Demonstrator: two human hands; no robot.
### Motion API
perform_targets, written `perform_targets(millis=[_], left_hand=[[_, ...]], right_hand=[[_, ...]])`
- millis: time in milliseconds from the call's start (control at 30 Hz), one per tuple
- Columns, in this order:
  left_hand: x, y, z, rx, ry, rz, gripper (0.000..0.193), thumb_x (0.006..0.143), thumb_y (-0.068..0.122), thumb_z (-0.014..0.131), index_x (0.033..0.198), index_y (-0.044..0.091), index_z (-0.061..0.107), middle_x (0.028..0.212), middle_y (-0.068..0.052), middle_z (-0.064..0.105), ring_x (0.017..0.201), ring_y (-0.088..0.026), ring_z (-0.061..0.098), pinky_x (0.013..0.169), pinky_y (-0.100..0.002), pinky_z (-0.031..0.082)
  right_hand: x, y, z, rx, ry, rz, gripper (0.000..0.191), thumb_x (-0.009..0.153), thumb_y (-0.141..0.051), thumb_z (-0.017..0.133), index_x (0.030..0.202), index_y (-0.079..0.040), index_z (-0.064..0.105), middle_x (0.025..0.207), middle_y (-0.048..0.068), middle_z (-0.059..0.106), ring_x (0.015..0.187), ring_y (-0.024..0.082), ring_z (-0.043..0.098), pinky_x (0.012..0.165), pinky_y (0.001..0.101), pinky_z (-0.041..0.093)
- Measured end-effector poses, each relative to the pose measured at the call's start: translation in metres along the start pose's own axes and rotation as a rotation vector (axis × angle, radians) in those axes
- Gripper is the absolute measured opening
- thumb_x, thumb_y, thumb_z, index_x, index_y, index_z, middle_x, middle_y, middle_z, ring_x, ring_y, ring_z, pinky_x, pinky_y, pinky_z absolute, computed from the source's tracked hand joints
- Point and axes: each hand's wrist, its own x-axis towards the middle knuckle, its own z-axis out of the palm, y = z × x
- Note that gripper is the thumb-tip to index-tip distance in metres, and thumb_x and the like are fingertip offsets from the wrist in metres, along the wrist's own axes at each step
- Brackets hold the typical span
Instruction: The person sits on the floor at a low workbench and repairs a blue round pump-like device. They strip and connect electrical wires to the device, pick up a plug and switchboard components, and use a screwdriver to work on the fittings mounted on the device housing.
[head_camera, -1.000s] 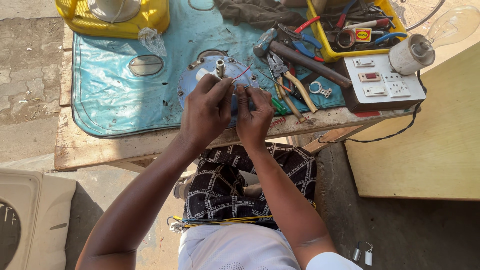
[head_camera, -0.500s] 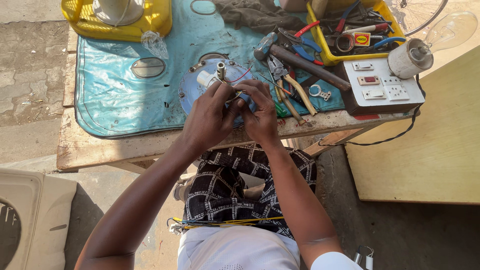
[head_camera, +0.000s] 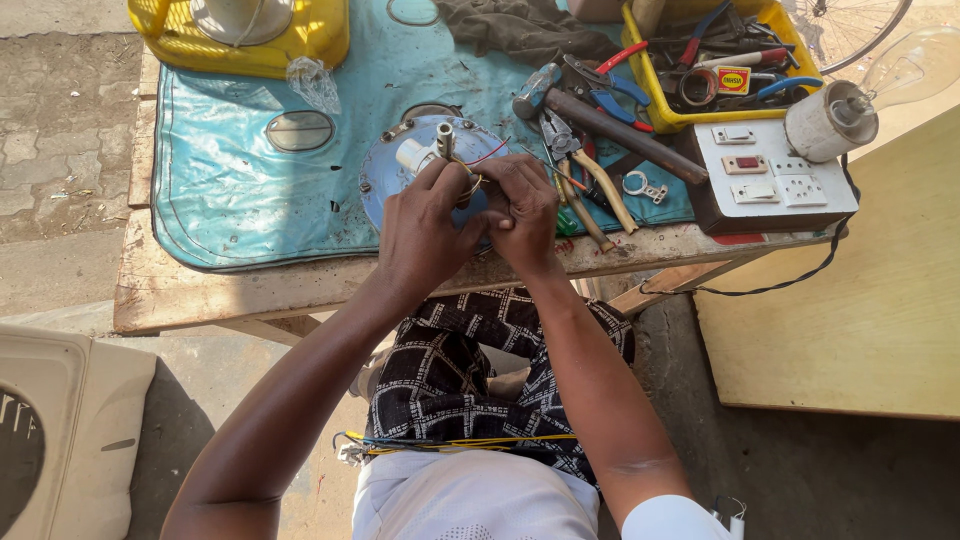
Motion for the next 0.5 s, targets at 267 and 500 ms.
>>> perform_targets(millis=[267, 500], left_hand=[[0.004, -0.005, 0.011, 0.001, 0.114, -0.022, 0.051, 0.075, 0.038, 0.092, 0.079, 0.004, 0.055, 0.075, -0.007, 0.057, 0.060, -0.028, 0.059, 0.053, -0.041, 0.045], [-0.002, -0.008, 0.015, -0.065, 0.230, -0.031, 0.055, 0.077, 0.033, 0.094, 0.070, 0.002, 0.049, 0.074, -0.010, 0.052, 0.058, -0.028, 0.050, 0.053, -0.040, 0.041]], right_hand=[[-0.003, 0.003, 0.006, 0.050, 0.004, 0.059, 0.033, 0.081, 0.006, 0.068, 0.112, -0.005, 0.069, 0.101, 0.011, 0.072, 0.091, 0.029, 0.070, 0.079, 0.0372, 0.057], [-0.004, 0.004, 0.014, 0.014, 0.048, 0.115, 0.033, 0.082, 0.009, 0.067, 0.111, -0.006, 0.069, 0.098, 0.011, 0.072, 0.090, 0.030, 0.072, 0.079, 0.0380, 0.057]])
